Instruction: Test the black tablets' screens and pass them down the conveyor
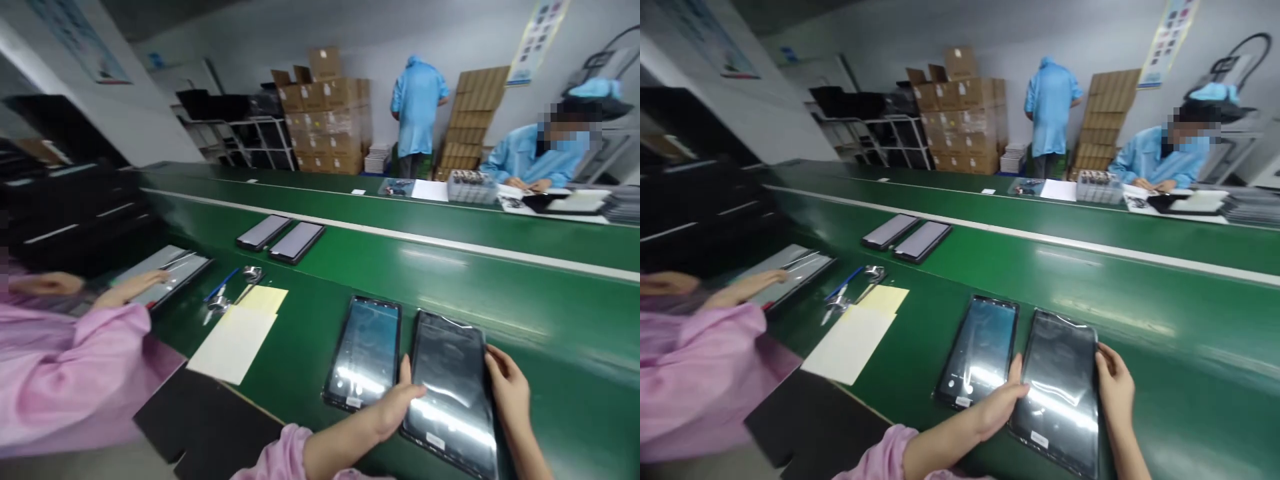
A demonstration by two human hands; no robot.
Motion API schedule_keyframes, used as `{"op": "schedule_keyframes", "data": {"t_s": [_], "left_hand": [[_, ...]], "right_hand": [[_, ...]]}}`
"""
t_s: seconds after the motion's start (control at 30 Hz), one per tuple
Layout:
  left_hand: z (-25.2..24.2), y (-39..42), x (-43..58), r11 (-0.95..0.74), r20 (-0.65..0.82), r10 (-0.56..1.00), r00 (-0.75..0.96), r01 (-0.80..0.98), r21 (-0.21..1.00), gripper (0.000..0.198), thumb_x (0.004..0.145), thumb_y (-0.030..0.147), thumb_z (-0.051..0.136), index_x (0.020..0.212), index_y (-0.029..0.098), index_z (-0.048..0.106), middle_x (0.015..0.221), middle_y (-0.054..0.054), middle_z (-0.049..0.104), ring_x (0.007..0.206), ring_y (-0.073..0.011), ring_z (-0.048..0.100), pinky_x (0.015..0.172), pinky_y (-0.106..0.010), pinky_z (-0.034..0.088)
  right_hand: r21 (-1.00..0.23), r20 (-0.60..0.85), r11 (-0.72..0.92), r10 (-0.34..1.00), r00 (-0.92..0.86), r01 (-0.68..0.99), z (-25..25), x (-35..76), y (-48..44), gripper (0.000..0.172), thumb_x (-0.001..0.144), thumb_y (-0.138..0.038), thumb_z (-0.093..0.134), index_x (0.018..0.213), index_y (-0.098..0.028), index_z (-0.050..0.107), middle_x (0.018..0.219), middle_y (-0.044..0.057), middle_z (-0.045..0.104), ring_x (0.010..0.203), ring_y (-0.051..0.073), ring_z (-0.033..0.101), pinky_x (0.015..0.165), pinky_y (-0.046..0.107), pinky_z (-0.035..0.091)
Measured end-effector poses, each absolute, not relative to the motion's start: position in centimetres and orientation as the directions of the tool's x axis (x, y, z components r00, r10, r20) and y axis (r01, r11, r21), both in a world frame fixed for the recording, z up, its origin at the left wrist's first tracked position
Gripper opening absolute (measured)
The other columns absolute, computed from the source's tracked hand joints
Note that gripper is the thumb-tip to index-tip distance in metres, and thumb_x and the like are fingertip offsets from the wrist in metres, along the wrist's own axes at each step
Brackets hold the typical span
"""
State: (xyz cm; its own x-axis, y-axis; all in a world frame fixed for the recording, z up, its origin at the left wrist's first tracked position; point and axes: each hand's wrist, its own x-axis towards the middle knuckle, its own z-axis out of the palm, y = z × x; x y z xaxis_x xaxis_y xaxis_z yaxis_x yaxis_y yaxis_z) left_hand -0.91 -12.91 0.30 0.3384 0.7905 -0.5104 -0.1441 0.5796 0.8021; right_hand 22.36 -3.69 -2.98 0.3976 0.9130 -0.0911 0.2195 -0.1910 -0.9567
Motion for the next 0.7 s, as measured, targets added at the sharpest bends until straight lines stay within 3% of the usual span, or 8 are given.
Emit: {"op": "schedule_keyframes", "data": {"t_s": [0.2,0.33,0.43,0.57,0.7], "left_hand": [[-0.2,-13.3,-1.2,0.554,-0.471,0.81,0.351,-0.192,0.81,0.116,0.079,0.054,0.056,0.154,0.015,-0.022,0.165,-0.005,-0.021,0.152,-0.0206,-0.017,0.124,-0.036,-0.005],[-0.4,-13.3,-2.3,0.543,-0.443,0.819,0.364,-0.242,0.804,0.109,0.083,0.053,0.054,0.156,0.017,-0.018,0.164,-0.002,-0.02,0.153,-0.0196,-0.013,0.125,-0.035,0.0],[0.1,-13.1,-3.1,0.544,-0.403,0.821,0.404,-0.342,0.766,0.112,0.082,0.058,0.053,0.155,0.016,-0.02,0.165,-0.004,-0.015,0.154,-0.0199,-0.003,0.125,-0.036,0.005],[2.0,-13.0,-4.3,0.494,-0.29,0.832,0.474,-0.392,0.776,0.111,0.083,0.071,0.047,0.154,0.024,-0.025,0.167,-0.003,-0.002,0.154,-0.0196,0.007,0.126,-0.04,0.006],[3.7,-14.1,-6.6,0.34,-0.226,0.898,0.376,-0.269,0.901,0.093,0.088,0.076,0.036,0.157,0.035,-0.009,0.165,-0.003,0.022,0.152,-0.0241,0.02,0.123,-0.051,0.015]], "right_hand": [[-0.973,0.038,-0.038,0.947,0.32,0.228,-3.8,22.5,-3.8,0.053,0.07,-0.061,0.063,0.097,-0.017,0.071,0.099,0.014,0.075,0.092,0.032,0.07,0.085,0.045,0.056],[-0.926,0.063,-0.038,0.965,0.255,0.375,-4.3,23.3,-7.0,0.056,0.079,-0.067,0.056,0.1,-0.018,0.073,0.104,0.014,0.074,0.097,0.033,0.069,0.088,0.047,0.055],[-0.899,0.056,-0.056,0.969,0.241,0.434,-5.0,23.0,-9.5,0.059,0.084,-0.072,0.05,0.096,-0.02,0.075,0.104,0.015,0.074,0.099,0.035,0.068,0.09,0.05,0.054],[-0.933,0.038,-0.068,0.958,0.285,0.353,-5.4,21.8,-10.1,0.067,0.085,-0.078,0.046,0.102,-0.019,0.073,0.111,0.016,0.072,0.107,0.036,0.065,0.096,0.052,0.051],[-0.967,0.073,0.007,0.965,0.251,0.253,-4.4,19.4,-9.9,0.066,0.094,-0.073,0.037,0.114,-0.018,0.068,0.115,0.015,0.07,0.109,0.031,0.064,0.097,0.046,0.051]]}}
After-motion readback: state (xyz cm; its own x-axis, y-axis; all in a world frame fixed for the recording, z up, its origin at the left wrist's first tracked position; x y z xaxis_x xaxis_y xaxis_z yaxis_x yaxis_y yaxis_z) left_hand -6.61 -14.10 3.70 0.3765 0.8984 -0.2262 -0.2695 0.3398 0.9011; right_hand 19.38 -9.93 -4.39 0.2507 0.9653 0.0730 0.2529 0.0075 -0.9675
